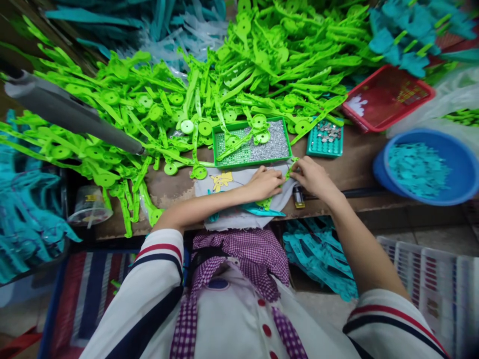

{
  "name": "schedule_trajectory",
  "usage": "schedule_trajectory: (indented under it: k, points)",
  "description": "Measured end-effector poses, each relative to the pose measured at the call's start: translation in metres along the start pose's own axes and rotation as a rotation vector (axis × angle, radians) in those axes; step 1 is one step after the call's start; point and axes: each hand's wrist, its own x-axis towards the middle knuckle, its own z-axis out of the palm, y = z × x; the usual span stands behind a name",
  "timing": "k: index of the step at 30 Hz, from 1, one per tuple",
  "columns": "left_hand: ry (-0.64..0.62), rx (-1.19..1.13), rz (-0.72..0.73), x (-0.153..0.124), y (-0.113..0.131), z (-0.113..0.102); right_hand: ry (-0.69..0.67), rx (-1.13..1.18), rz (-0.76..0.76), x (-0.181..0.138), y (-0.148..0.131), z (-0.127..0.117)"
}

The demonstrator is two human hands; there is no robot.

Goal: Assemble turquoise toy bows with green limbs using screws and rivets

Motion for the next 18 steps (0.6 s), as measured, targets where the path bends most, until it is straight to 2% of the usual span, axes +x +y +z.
schedule_trajectory:
  k: [3,7,14,18]
  points:
    - [-0.010,-0.013,-0.017,0.000,0.001,-0.003,0.098,0.191,-0.089,-0.004,0.012,0.008]
    - [-0.046,-0.015,-0.029,0.000,0.003,-0.005,0.163,0.289,-0.188,-0.007,0.018,0.015]
    - [-0.054,-0.006,-0.031,-0.001,0.002,-0.005,0.070,0.352,-0.261,0.004,0.028,0.008]
    - [-0.067,-0.015,-0.023,0.001,0.000,-0.003,0.002,0.300,-0.271,0.012,0.030,0.004]
